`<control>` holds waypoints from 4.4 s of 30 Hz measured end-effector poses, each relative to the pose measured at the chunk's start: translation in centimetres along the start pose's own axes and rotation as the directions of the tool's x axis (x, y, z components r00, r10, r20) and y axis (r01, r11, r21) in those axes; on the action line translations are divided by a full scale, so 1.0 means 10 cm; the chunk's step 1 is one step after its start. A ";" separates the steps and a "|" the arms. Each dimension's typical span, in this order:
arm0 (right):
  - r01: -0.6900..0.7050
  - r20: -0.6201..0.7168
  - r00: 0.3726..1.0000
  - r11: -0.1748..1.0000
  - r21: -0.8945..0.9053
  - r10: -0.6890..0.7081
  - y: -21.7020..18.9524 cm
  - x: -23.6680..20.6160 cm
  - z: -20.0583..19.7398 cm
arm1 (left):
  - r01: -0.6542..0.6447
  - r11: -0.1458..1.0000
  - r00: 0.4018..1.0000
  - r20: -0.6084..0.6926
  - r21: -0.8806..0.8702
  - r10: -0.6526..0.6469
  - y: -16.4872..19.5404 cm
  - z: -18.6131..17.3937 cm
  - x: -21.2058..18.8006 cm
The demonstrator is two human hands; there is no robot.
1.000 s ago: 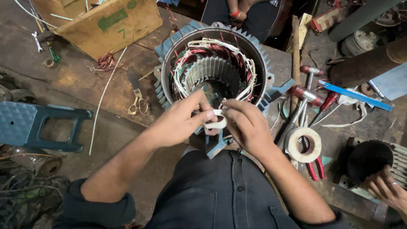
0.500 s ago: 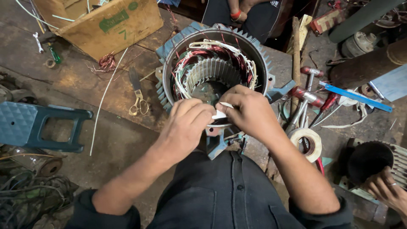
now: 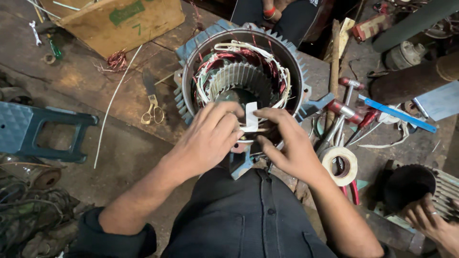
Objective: The person works on an electric motor stator, using pliers to cut and adjust copper windings, then wraps and secures sections with white tape. The person also uses scissors to trim tape and handles loose wires throughout the process.
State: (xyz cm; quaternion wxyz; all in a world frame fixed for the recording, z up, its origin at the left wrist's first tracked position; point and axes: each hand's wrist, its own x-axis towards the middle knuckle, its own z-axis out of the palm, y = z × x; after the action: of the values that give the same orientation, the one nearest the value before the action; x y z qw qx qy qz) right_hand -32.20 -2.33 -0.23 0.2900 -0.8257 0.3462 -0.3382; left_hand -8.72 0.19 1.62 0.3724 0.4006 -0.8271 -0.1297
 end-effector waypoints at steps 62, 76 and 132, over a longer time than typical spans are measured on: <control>0.377 -0.048 0.906 0.855 -0.355 -0.420 0.27 -0.06 0.05 | 0.190 0.973 0.980 -0.029 -0.134 -0.195 0.04 0.10 0.02; -0.285 0.076 0.957 0.956 0.063 0.280 0.06 0.14 -0.01 | 0.119 0.992 0.990 -0.068 -0.044 -0.122 0.11 0.10 0.00; -0.002 0.362 0.932 0.998 -0.058 0.022 0.35 0.35 -0.37 | 0.151 0.971 0.981 0.147 -0.188 -0.124 -0.65 -0.09 -0.09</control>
State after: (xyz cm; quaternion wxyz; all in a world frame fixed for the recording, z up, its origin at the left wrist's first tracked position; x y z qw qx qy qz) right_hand -34.46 -7.99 0.71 0.3272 -0.8796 0.3013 -0.1685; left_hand -4.07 -3.24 -1.57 0.3439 0.4081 -0.8035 -0.2636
